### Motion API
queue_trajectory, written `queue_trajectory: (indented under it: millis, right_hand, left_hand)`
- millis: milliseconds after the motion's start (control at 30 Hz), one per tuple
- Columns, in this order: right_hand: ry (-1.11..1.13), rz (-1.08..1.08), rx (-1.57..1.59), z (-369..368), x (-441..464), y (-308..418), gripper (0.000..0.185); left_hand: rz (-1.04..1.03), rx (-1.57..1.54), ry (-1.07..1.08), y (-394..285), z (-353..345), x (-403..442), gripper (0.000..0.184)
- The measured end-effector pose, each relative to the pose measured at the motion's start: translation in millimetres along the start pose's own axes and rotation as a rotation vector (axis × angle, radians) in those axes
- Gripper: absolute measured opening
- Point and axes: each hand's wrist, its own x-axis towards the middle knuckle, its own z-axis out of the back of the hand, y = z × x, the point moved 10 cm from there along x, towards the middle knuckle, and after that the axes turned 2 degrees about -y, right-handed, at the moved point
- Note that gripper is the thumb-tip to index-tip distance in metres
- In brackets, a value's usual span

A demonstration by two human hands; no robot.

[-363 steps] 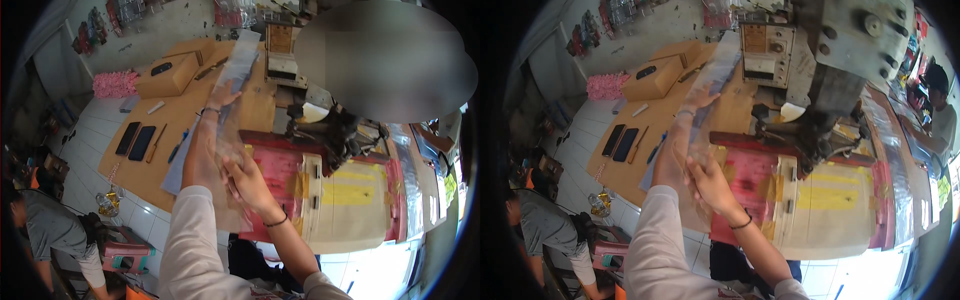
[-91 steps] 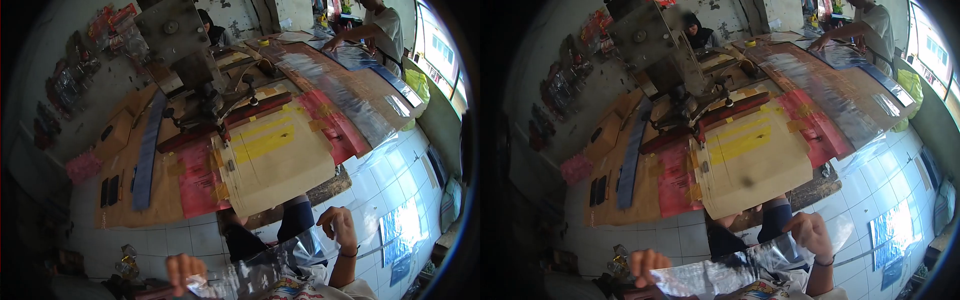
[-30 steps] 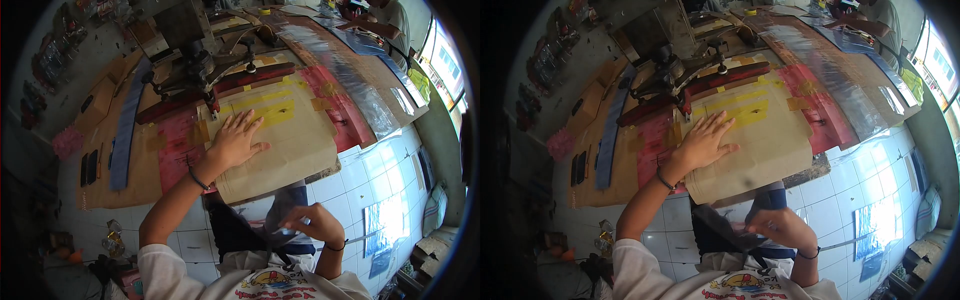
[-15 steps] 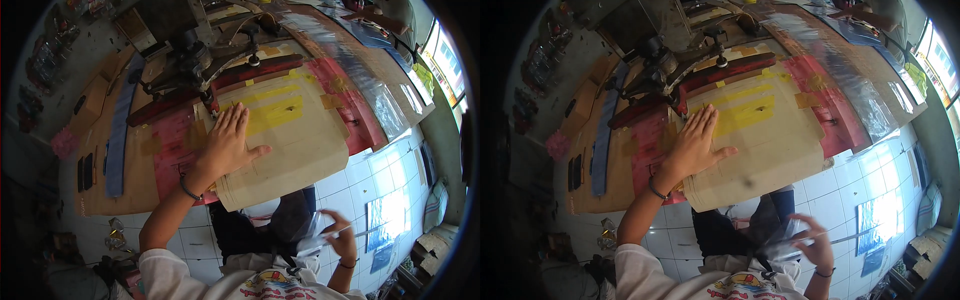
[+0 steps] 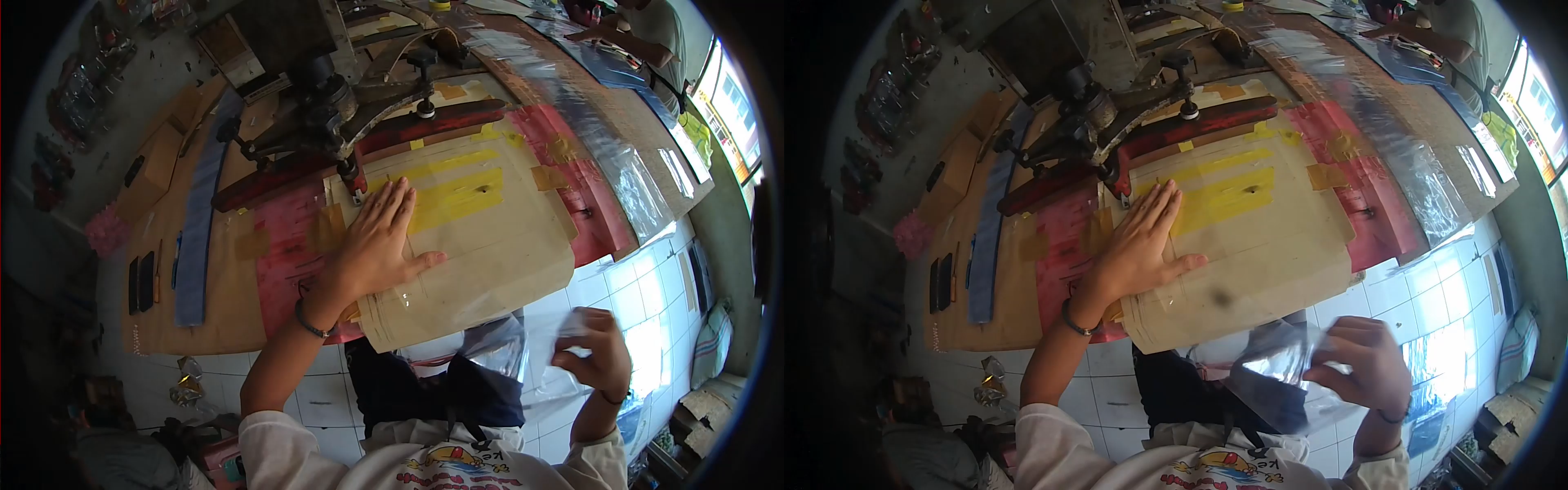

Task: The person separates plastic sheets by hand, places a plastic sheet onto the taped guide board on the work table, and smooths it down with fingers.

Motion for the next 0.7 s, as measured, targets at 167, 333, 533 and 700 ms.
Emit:
queue_trajectory:
  millis: [167,333,533,700]
  right_hand:
    - [0.222,0.072,0.196,-52,42,30,0.010]
    - [-0.017,-0.153,0.495,-42,94,57,0.013]
    - [-0.228,-0.380,0.083,-63,118,-19,0.045]
    - [-0.323,-0.265,-0.273,-69,102,-30,0.074]
  left_hand:
    - [-0.019,0.019,-0.040,-1,-3,-1,0.107]
    - [-0.023,-0.016,-0.067,1,-5,-3,0.107]
    - [-0.022,-0.062,-0.117,0,-2,-4,0.106]
    - [0.011,-0.057,-0.055,0,0,0,0.094]
